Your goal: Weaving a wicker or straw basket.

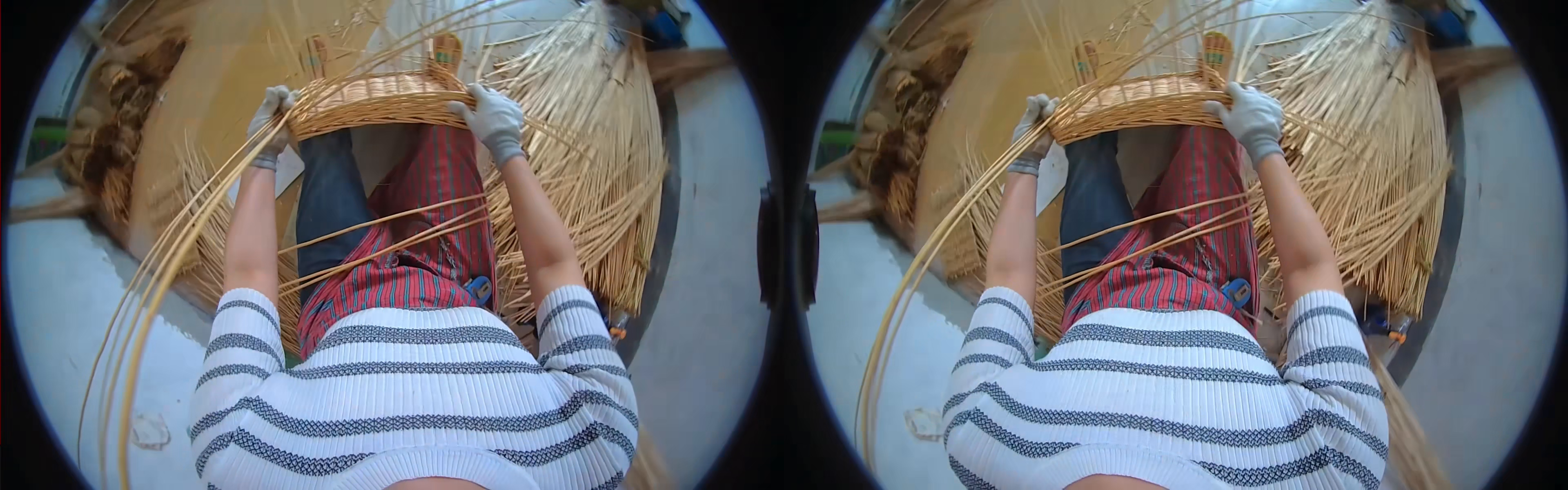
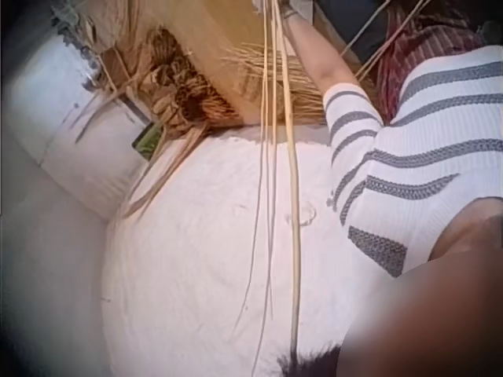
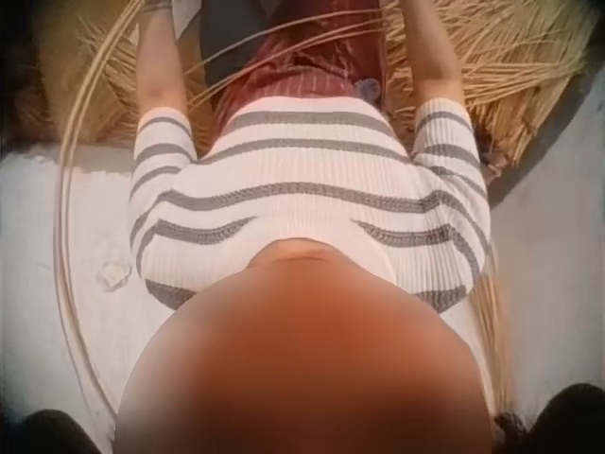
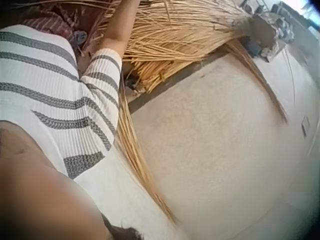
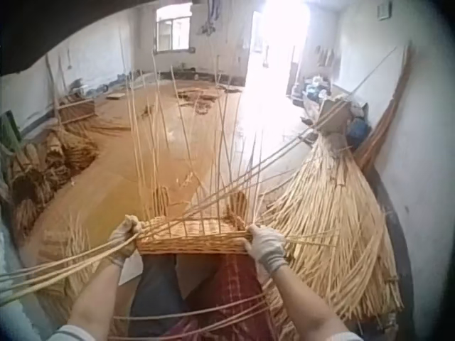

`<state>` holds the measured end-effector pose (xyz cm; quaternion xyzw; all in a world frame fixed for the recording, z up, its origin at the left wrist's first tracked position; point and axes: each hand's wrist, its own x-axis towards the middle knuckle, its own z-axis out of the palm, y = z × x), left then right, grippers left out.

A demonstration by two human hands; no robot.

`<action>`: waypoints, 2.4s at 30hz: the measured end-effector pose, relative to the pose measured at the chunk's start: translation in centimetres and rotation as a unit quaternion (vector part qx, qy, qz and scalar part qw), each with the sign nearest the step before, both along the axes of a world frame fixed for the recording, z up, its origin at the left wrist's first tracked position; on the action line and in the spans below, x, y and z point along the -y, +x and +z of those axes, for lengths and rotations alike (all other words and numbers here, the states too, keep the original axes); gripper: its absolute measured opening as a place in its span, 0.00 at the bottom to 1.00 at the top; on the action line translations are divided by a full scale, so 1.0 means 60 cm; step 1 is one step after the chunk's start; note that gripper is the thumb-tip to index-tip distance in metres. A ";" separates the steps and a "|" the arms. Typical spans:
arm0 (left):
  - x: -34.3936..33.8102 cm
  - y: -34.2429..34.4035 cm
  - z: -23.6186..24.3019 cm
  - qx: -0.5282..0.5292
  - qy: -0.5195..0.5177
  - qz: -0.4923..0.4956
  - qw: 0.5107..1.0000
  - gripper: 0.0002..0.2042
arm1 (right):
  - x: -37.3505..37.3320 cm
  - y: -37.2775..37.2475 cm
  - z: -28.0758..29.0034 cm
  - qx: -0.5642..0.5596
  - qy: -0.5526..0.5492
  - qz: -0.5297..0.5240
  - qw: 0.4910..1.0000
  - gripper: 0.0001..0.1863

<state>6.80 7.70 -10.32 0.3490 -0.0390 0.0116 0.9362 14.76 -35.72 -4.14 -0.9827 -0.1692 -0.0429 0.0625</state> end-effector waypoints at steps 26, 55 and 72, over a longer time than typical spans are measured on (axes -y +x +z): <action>0.360 -0.242 0.098 -0.106 0.342 0.063 0.931 0.15 | -0.021 -0.262 0.035 -0.310 0.569 -0.093 0.756 0.22; 0.125 -0.211 0.108 -0.221 0.378 -0.051 0.897 0.10 | -0.041 -0.104 0.056 -0.175 0.166 0.201 0.950 0.17; -0.026 -0.032 0.060 -0.108 0.324 0.012 0.940 0.15 | -0.295 -0.001 0.097 0.144 0.056 0.180 0.971 0.07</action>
